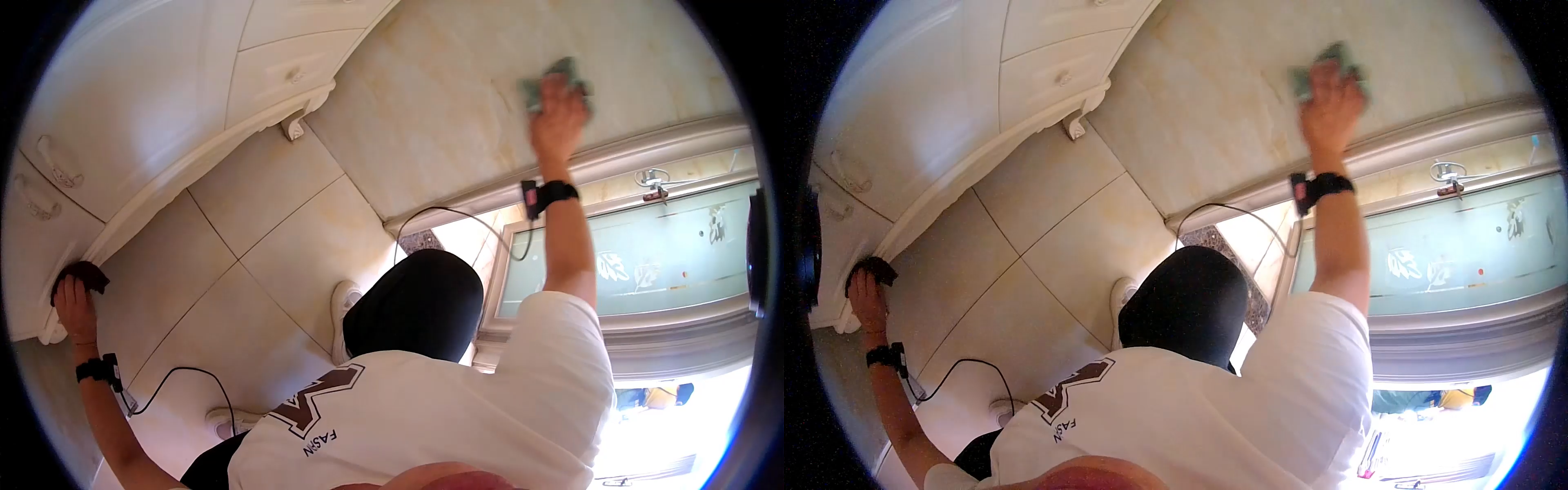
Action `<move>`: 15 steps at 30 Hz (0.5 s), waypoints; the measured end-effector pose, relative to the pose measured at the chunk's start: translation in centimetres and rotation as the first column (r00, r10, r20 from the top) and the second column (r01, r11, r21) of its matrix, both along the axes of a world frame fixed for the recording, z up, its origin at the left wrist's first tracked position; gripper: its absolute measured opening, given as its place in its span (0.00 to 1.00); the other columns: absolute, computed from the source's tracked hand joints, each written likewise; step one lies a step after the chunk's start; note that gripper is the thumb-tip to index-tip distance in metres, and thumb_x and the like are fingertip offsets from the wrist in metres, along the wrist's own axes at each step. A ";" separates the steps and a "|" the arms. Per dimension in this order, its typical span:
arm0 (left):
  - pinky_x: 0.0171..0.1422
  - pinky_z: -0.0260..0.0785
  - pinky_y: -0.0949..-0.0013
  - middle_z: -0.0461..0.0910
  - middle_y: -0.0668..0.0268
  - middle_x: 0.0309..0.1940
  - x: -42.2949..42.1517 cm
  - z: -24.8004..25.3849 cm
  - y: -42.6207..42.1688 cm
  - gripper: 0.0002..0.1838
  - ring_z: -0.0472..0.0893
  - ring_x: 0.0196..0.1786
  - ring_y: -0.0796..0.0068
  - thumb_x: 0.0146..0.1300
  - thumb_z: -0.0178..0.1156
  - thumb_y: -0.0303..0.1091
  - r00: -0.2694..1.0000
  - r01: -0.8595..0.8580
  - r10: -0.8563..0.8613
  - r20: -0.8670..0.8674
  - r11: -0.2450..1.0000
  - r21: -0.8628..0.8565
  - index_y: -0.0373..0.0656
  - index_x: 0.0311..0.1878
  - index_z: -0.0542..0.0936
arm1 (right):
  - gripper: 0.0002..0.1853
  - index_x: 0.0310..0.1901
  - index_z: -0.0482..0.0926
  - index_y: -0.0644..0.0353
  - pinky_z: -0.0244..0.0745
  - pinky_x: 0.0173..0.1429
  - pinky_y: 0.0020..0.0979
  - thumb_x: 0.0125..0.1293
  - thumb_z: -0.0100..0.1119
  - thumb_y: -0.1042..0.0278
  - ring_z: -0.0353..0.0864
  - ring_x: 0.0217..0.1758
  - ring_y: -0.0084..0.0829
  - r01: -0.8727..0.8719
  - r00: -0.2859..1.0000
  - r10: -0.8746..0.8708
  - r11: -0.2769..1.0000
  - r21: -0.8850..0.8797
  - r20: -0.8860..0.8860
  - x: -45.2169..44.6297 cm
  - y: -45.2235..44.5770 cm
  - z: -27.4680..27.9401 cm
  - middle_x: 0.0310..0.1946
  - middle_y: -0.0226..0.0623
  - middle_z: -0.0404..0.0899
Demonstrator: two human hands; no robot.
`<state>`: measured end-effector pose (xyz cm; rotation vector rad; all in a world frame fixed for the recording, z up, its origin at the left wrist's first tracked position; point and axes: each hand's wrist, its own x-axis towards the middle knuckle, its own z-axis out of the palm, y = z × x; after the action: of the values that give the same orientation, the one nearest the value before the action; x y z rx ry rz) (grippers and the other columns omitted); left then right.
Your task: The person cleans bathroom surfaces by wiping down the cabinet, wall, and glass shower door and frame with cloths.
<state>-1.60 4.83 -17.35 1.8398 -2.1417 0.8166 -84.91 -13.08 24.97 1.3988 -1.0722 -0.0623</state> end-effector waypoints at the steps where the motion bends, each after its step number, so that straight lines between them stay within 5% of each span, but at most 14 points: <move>1: 0.61 0.66 0.52 0.74 0.55 0.56 -0.1 -0.1 0.0 0.18 0.72 0.59 0.52 0.56 0.63 0.23 1.000 -0.001 0.001 -0.003 1.000 0.000 0.35 0.51 0.76 | 0.35 0.63 0.70 0.47 0.63 0.64 0.48 0.48 0.60 0.66 0.71 0.60 0.44 0.117 0.993 -0.120 0.974 0.196 0.006 0.5 0.2 -2.8 0.63 0.36 0.71; 2: 0.60 0.66 0.52 0.74 0.55 0.56 -0.3 0.1 0.1 0.18 0.73 0.58 0.51 0.55 0.63 0.24 1.000 0.006 -0.006 -0.003 1.000 -0.010 0.35 0.51 0.76 | 0.34 0.63 0.70 0.47 0.62 0.65 0.46 0.49 0.62 0.63 0.71 0.59 0.41 0.148 0.963 -0.237 0.866 0.478 0.131 1.2 0.7 -5.3 0.63 0.34 0.72; 3: 0.60 0.66 0.52 0.74 0.54 0.56 -0.3 0.2 0.2 0.19 0.73 0.58 0.51 0.55 0.64 0.24 1.000 0.012 -0.012 -0.004 1.000 -0.022 0.35 0.51 0.76 | 0.33 0.62 0.71 0.48 0.62 0.65 0.45 0.50 0.64 0.60 0.73 0.58 0.41 0.051 0.995 -0.085 0.870 0.491 0.048 0.4 1.5 -7.6 0.62 0.33 0.72; 6: 0.60 0.66 0.51 0.73 0.54 0.57 0.0 -0.2 0.2 0.21 0.73 0.58 0.51 0.53 0.66 0.23 0.997 0.056 -0.057 -0.044 0.998 -0.018 0.36 0.51 0.76 | 0.33 0.60 0.73 0.48 0.61 0.66 0.45 0.48 0.67 0.58 0.73 0.58 0.39 -0.023 1.000 0.011 0.828 0.560 0.026 -0.9 1.8 -7.5 0.60 0.32 0.74; 8: 0.60 0.66 0.51 0.73 0.53 0.57 -0.3 -0.1 0.1 0.21 0.73 0.58 0.50 0.52 0.66 0.22 0.997 0.048 -0.049 -0.053 0.999 -0.016 0.36 0.51 0.76 | 0.34 0.61 0.72 0.49 0.68 0.57 0.49 0.47 0.67 0.62 0.76 0.53 0.41 0.272 0.924 -0.379 0.743 0.611 0.049 0.5 0.0 -1.5 0.57 0.35 0.75; 9: 0.60 0.66 0.51 0.73 0.53 0.56 -0.7 0.0 0.1 0.21 0.73 0.57 0.50 0.51 0.66 0.21 0.997 0.038 -0.039 -0.063 0.999 -0.010 0.36 0.51 0.75 | 0.33 0.61 0.72 0.49 0.70 0.51 0.48 0.48 0.66 0.64 0.78 0.50 0.42 0.200 0.958 -0.269 0.880 0.430 0.104 0.5 -0.3 2.1 0.57 0.36 0.74; 11: 0.60 0.67 0.51 0.73 0.52 0.56 -1.1 0.4 0.1 0.21 0.73 0.57 0.50 0.51 0.67 0.21 0.998 0.036 -0.037 -0.058 0.999 -0.017 0.35 0.50 0.75 | 0.33 0.65 0.70 0.45 0.65 0.61 0.50 0.56 0.62 0.53 0.69 0.64 0.49 0.141 0.986 -0.151 0.981 -0.133 -0.069 1.3 -0.3 8.1 0.65 0.35 0.69; 13: 0.60 0.67 0.51 0.74 0.52 0.55 -1.1 0.3 0.4 0.21 0.73 0.56 0.50 0.50 0.67 0.21 0.998 0.033 -0.034 -0.050 0.999 -0.026 0.35 0.50 0.75 | 0.33 0.70 0.64 0.40 0.50 0.74 0.50 0.66 0.48 0.37 0.58 0.72 0.51 0.170 0.984 -0.176 0.932 -0.321 0.010 -0.1 -2.3 11.9 0.72 0.28 0.60; 15: 0.59 0.67 0.51 0.73 0.53 0.55 -0.1 -0.5 0.3 0.22 0.73 0.56 0.50 0.50 0.67 0.21 0.999 0.038 -0.039 -0.031 0.998 -0.046 0.35 0.50 0.74 | 0.34 0.70 0.64 0.40 0.48 0.75 0.50 0.67 0.46 0.36 0.57 0.73 0.50 0.251 0.964 -0.265 0.914 -0.318 -0.001 0.8 -3.3 11.0 0.73 0.27 0.59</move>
<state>-1.72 5.15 -17.85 1.7717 -2.1150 0.8151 -84.07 -16.42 36.00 0.9586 -1.1684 -0.1083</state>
